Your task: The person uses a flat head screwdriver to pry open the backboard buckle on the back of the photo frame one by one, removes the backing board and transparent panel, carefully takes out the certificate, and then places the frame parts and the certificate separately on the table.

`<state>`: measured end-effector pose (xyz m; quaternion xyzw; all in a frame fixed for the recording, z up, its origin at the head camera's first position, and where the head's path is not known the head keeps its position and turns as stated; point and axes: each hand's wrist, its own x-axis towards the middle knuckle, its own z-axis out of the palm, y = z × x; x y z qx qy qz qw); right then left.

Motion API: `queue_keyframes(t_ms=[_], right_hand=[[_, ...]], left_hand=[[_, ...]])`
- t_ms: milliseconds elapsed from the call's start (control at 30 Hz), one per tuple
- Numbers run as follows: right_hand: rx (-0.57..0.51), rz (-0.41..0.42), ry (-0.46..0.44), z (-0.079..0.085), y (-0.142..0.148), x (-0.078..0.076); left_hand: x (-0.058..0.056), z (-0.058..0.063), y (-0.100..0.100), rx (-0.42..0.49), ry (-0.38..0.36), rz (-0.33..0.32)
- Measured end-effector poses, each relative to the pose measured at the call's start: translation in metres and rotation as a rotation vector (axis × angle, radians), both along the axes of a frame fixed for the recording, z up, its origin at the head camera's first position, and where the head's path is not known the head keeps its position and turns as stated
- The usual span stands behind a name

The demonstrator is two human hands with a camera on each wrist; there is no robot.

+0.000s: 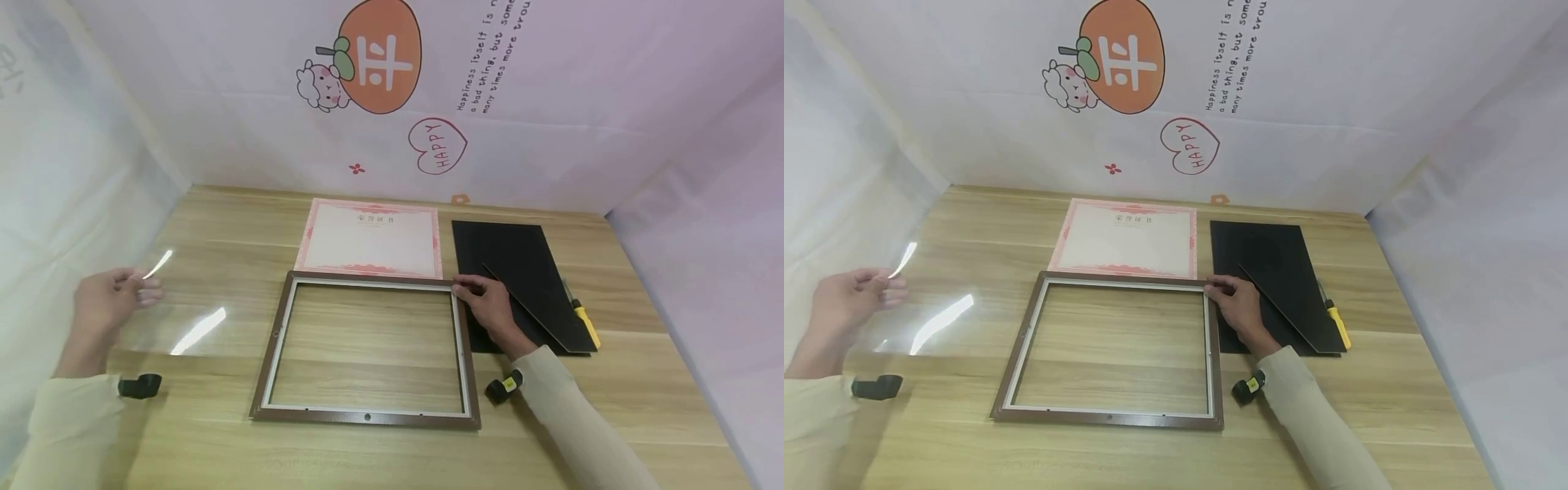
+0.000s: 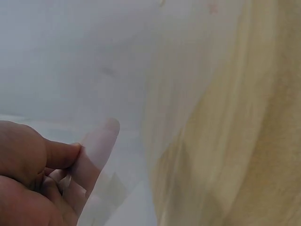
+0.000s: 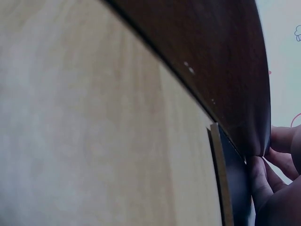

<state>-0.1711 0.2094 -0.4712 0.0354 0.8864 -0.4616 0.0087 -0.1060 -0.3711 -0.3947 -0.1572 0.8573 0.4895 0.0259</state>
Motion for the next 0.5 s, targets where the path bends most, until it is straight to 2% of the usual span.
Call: queue_keyframes(t_ms=[200,233,333,500], right_hand=[[0.000,-0.001,0.004,-0.002,0.000,0.000],[-0.002,-0.001,0.004,-0.002,0.000,-0.001],[-0.005,-0.003,0.002,-0.003,0.000,-0.001],[-0.007,-0.007,-0.004,-0.002,0.000,-0.001]], left_hand=[[-0.004,-0.014,-0.001,-0.031,-0.023,-0.029],[-0.004,-0.015,-0.002,-0.064,-0.026,-0.031],[-0.005,-0.019,-0.002,-0.128,-0.023,-0.013],[-0.006,-0.025,0.001,-0.241,0.001,0.060]])
